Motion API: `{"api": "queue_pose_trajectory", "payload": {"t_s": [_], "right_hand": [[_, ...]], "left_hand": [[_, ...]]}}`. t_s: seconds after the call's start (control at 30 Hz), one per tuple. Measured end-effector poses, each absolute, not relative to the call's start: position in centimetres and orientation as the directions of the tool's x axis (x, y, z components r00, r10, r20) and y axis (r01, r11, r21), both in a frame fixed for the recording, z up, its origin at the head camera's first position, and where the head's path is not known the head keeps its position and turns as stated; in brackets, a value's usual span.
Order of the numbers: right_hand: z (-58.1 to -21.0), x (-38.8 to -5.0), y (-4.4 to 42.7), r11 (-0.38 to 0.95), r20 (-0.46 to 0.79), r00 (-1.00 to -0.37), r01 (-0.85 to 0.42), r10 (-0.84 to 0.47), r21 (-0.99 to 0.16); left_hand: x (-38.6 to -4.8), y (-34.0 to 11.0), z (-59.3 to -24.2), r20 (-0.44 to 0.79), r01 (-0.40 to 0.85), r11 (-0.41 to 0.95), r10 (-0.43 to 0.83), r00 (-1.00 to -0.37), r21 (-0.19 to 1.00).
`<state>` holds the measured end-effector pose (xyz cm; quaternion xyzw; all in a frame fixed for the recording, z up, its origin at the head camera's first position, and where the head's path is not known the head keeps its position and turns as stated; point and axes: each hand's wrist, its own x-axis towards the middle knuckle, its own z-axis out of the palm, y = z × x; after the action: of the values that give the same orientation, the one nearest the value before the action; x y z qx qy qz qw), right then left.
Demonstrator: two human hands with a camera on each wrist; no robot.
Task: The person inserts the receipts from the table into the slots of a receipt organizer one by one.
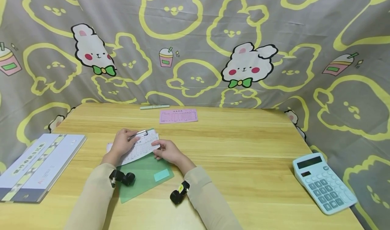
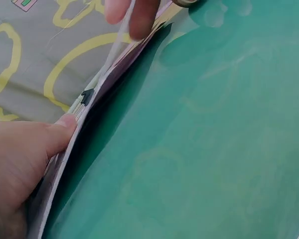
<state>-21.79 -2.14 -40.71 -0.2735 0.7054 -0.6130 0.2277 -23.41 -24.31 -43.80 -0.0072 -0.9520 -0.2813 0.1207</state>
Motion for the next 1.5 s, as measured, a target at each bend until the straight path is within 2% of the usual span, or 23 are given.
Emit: {"api": "queue_pose_trajectory", "payload": {"t_s": [0.13,0.33,0.6,0.9,1.13,1.5], "right_hand": [[-40.6,-21.7,-2.3,0.116,0.008,-0.767,-0.107,-0.642,-0.987],[-40.7,-21.5,-2.5,0.138,0.008,-0.797,-0.115,-0.604,-0.984],[-40.3,-21.0,-2.7,0.157,0.042,-0.817,-0.161,-0.575,-0.974],[-40.1,-21.3,-3.7,0.194,0.061,-0.817,-0.208,-0.573,-0.959],[-42.5,-23.4,-4.5,0.243,0.020,-0.831,-0.185,-0.555,-0.952],[-42.6,-24.1,-5.1,0.313,-0.034,-0.850,-0.157,-0.526,-0.937]], "left_hand": [[-23.5,-24.2,-43.6,0.263,0.106,0.897,-0.012,-0.965,0.430],[-23.4,-24.0,-43.4,0.232,0.096,0.923,0.007,-0.973,0.374],[-23.3,-23.9,-43.3,0.223,0.112,0.926,0.031,-0.974,0.360],[-23.5,-23.9,-43.3,0.227,0.089,0.916,-0.002,-0.974,0.391],[-23.5,-23.9,-43.3,0.241,0.093,0.906,-0.010,-0.971,0.412],[-23.3,-24.0,-43.5,0.242,0.087,0.892,-0.026,-0.970,0.444]]}}
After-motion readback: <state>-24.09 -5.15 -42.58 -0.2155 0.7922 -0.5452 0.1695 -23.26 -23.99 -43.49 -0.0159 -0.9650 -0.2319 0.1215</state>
